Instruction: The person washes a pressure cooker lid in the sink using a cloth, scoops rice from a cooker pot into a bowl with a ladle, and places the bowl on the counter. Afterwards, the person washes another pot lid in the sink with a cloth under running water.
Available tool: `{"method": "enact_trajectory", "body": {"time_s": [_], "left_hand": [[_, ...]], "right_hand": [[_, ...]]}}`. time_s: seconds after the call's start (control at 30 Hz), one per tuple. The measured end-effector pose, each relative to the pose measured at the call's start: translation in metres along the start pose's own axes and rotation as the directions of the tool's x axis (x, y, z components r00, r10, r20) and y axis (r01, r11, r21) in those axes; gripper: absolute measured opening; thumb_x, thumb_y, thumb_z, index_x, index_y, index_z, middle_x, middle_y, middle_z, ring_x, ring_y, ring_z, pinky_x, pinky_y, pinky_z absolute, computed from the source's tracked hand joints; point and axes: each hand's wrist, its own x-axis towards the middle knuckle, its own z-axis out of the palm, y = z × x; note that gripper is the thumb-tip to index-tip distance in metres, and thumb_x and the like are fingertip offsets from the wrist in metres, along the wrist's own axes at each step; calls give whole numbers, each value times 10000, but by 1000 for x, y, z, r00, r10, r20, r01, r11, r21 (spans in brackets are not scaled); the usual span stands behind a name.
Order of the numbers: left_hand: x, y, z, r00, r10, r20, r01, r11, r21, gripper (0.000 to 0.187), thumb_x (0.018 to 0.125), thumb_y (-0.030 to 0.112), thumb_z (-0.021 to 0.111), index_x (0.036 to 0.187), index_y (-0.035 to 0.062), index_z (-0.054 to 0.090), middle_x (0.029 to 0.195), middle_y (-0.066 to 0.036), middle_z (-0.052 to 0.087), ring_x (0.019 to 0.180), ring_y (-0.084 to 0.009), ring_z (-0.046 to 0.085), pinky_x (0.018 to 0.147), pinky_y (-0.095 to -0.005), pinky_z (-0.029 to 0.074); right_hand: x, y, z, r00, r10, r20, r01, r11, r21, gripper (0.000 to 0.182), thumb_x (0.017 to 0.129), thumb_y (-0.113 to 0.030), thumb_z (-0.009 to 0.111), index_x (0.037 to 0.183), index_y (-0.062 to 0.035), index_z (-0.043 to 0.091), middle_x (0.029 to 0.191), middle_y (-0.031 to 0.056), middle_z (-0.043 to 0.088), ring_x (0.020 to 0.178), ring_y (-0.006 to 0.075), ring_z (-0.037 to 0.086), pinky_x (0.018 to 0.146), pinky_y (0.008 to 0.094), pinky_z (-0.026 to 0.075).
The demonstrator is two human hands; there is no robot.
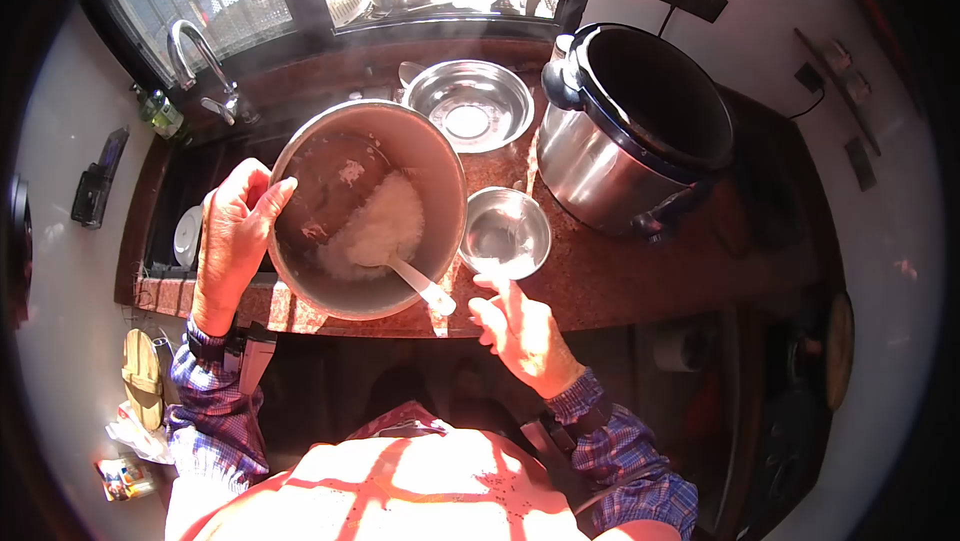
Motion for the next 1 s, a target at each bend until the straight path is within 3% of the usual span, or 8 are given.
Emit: {"method": "enact_trajectory", "body": {"time_s": [0.03, 0.13, 0.23, 0.3, 0.37, 0.5, 0.63, 1.0], "left_hand": [[-1, 3, 1, 1000, 14, -11, -15, 1000, -9, 250, 896, 125, 693, 754, 22, 516, 628, 15, 465, 607, -56, 384, 528, -250, 367], [-2, 10, 2, 995, 100, -27, -97, 992, 81, 237, 882, 89, 695, 754, 11, 512, 609, -17, 474, 577, -67, 393, 509, -265, 362], [-4, 14, 3, 992, 125, -17, -123, 989, 77, 254, 879, 85, 692, 744, 7, 492, 602, -39, 454, 562, -84, 392, 502, -270, 355], [-6, 15, 4, 993, 118, -27, -116, 991, 72, 267, 878, 88, 693, 737, 10, 480, 599, -38, 437, 561, -88, 388, 504, -272, 356], [-7, 15, 7, 992, 114, -50, -110, 992, 63, 268, 877, 88, 693, 736, 14, 478, 600, -35, 431, 563, -89, 381, 506, -274, 357], [-8, 20, 12, 992, 87, -87, -81, 994, 66, 267, 879, 86, 690, 733, 29, 474, 606, -20, 409, 574, -92, 357, 512, -274, 360], [-9, 20, 15, 991, 85, -100, -81, 995, 50, 266, 883, 86, 687, 735, 32, 473, 611, -10, 391, 584, -89, 346, 515, -269, 356], [-7, 34, 20, 995, 40, -86, -32, 995, 95, 285, 890, 133, 700, 743, 25, 480, 599, -24, 416, 586, -93, 359, 514, -284, 366]], "right_hand": [[6, 3, 15, 996, 36, 81, -49, 984, 174, 350, 997, -143, 548, 1330, -59, 480, 921, 91, 665, 716, 141, 640, 571, 269, 526], [25, 13, 49, 992, -15, 121, -61, 797, 601, 381, 979, -210, 609, 1281, -13, 486, 827, 66, 613, 641, 93, 588, 515, 228, 479], [40, 28, 53, 987, 50, 150, -128, 810, 572, 358, 972, -197, 620, 1254, -11, 499, 799, 28, 589, 602, 76, 542, 492, 215, 427], [41, 22, 51, 988, 5, 154, -89, 833, 547, 332, 977, -204, 612, 1231, -16, 509, 765, 2, 568, 589, 61, 500, 496, 204, 389], [40, 17, 47, 977, 73, 202, -196, 684, 703, 318, 983, -207, 597, 1227, -18, 520, 754, -6, 559, 608, 57, 495, 514, 206, 393], [40, 18, 46, 996, 58, 67, -89, 626, 775, 313, 980, -198, 589, 1206, 11, 537, 814, 19, 577, 641, 89, 527, 563, 239, 456], [35, 19, 36, 994, 44, 102, -109, 578, 809, 306, 993, -208, 553, 1181, 34, 549, 875, 96, 642, 720, 155, 620, 637, 285, 532], [-4, 11, -21, 993, 7, -114, 91, 556, 826, 264, 1029, -149, 474, 1242, -4, 531, 866, 121, 652, 684, 167, 618, 611, 312, 514]]}}
